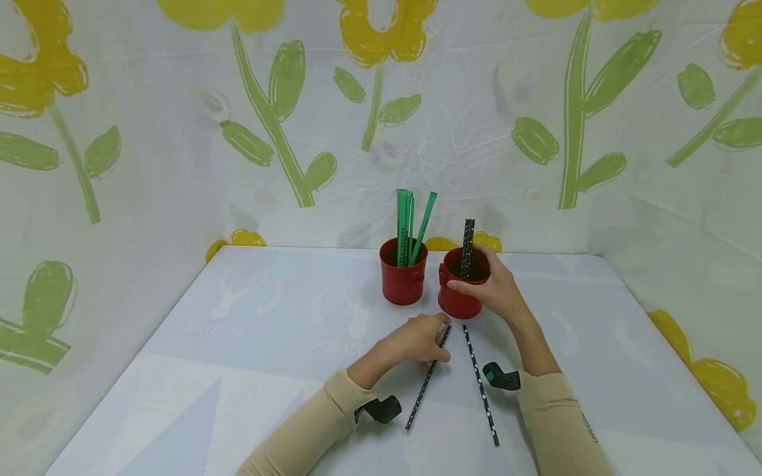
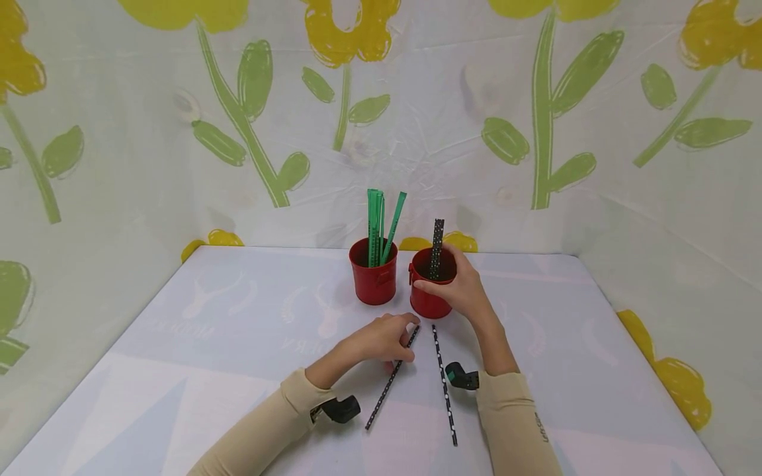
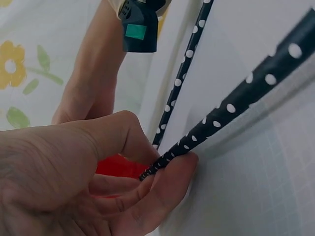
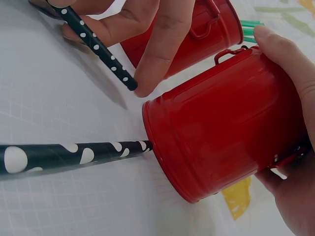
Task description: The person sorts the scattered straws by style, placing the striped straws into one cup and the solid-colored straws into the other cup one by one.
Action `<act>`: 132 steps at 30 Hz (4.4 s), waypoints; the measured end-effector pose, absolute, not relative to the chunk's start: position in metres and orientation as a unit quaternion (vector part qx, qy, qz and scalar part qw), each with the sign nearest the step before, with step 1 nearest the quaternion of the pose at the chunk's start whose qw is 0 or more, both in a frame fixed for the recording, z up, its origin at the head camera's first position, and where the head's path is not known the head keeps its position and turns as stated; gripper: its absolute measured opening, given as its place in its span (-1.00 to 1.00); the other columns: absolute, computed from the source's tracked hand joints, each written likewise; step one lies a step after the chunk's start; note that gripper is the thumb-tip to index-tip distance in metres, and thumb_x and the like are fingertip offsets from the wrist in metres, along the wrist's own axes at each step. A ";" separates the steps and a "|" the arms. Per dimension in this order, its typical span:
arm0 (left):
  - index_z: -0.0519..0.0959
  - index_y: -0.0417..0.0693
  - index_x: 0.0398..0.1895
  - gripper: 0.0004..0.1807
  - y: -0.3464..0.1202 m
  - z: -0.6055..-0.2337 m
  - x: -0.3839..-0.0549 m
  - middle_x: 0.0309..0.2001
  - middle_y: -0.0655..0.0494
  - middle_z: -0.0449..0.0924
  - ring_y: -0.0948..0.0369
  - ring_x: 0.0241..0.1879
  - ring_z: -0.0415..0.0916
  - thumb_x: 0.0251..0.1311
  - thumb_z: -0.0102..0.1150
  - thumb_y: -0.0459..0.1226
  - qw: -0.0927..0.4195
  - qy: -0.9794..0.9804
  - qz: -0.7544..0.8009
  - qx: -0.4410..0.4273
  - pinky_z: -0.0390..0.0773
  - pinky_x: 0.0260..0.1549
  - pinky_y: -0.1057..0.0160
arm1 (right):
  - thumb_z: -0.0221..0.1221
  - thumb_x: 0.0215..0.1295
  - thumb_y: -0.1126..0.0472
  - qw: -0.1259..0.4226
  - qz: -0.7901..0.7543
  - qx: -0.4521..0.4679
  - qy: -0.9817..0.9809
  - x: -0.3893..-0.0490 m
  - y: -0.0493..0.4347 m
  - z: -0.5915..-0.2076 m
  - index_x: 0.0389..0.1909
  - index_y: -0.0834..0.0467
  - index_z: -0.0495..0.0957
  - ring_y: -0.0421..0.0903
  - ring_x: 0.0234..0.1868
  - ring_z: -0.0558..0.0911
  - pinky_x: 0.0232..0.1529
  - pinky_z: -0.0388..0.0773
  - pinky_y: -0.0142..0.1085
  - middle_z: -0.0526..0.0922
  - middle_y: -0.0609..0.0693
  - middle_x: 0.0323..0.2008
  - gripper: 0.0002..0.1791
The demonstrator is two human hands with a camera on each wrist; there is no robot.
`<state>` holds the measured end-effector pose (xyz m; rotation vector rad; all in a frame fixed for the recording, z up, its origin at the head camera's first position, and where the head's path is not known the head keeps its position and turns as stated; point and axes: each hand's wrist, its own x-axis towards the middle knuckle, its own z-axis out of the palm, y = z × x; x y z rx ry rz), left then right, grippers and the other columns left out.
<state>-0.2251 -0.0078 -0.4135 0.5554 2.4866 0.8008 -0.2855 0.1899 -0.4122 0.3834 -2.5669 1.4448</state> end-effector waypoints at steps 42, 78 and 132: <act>0.37 -0.09 0.22 -0.48 -0.022 -0.393 -0.234 -0.23 -0.04 0.57 0.14 -0.39 0.68 0.18 0.25 -0.40 0.067 0.811 0.516 0.267 0.68 -0.53 0.31 | 0.43 0.10 0.03 0.105 0.476 0.150 -0.860 -0.287 0.191 -0.415 0.45 0.04 0.15 0.16 0.30 0.42 0.20 0.51 0.12 0.40 0.16 0.32 -0.07; 0.48 -0.15 0.12 -0.66 -0.024 -0.365 -0.255 -0.18 -0.08 0.62 0.13 -0.30 0.62 0.31 0.19 -0.28 -0.124 0.780 0.560 0.251 0.68 -0.40 0.39 | 0.43 0.05 -0.13 0.088 0.488 0.130 -0.858 -0.288 0.190 -0.415 0.44 -0.06 0.14 0.09 0.33 0.38 0.17 0.54 0.13 0.39 0.05 0.32 -0.02; 0.42 -0.06 0.19 -0.64 0.014 -0.327 -0.294 -0.08 -0.06 0.65 0.10 -0.12 0.67 0.36 0.13 -0.30 -0.178 0.786 0.526 0.272 0.70 -0.22 0.33 | 0.44 0.01 -0.15 0.077 0.490 0.118 -0.860 -0.287 0.190 -0.413 0.44 -0.13 0.13 0.07 0.38 0.34 0.19 0.52 0.13 0.36 0.01 0.36 0.00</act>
